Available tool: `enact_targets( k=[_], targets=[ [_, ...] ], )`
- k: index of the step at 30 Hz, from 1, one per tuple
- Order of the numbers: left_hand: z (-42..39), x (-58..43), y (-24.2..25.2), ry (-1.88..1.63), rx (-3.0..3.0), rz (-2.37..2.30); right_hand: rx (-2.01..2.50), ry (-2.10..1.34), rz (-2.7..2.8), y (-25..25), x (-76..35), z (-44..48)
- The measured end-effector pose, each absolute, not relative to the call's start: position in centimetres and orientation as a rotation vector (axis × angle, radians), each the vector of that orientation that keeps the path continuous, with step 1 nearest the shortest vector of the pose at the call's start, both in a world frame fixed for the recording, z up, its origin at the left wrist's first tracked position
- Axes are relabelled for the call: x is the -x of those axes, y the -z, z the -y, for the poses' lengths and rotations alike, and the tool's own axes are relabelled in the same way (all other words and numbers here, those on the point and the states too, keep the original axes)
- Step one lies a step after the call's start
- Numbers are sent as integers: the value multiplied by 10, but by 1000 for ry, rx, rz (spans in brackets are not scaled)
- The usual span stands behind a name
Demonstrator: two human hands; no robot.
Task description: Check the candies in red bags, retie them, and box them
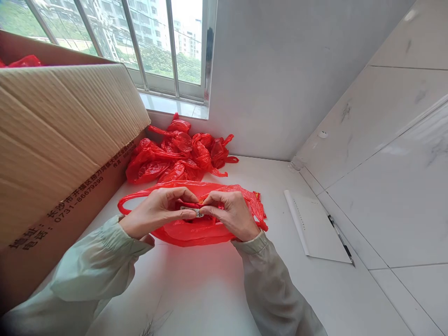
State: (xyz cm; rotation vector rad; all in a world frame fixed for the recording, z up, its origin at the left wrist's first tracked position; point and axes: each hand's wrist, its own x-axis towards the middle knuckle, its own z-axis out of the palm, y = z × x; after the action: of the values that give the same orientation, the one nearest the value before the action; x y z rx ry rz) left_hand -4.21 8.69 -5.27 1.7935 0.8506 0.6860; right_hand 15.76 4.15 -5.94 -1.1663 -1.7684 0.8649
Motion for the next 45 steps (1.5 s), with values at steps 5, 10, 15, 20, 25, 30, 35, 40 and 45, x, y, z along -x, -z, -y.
enact_targets(
  k=[5,10,15,20,25,30,35,40,45],
  targets=[
    [-86,41,55,-709,-1739,-837,1156,-905,1757,58,-157,-42],
    [-86,41,52,-702,-1650,-763,1122,-1023,1683,56,-158,-42],
    [-84,37,54,-691,-1710,-836,1118,-1024,1597,58,-157,-42],
    [-82,34,54,-722,-1803,-922,1127,-1014,1569,60,-156,-43],
    [-78,31,53,-827,-1797,-995,1100,-1154,1569,60,-158,-44],
    [-80,32,54,-829,-1786,-995,1144,-1085,1669,57,-157,-44],
    [-86,39,54,-751,-1761,-845,1203,-861,1748,59,-156,-45],
    [-83,35,54,-914,-2104,-976,1284,-670,1737,63,-158,-46],
    [-75,23,66,-1102,-2350,-1091,1357,-865,1666,67,-159,-47]
  ],
)
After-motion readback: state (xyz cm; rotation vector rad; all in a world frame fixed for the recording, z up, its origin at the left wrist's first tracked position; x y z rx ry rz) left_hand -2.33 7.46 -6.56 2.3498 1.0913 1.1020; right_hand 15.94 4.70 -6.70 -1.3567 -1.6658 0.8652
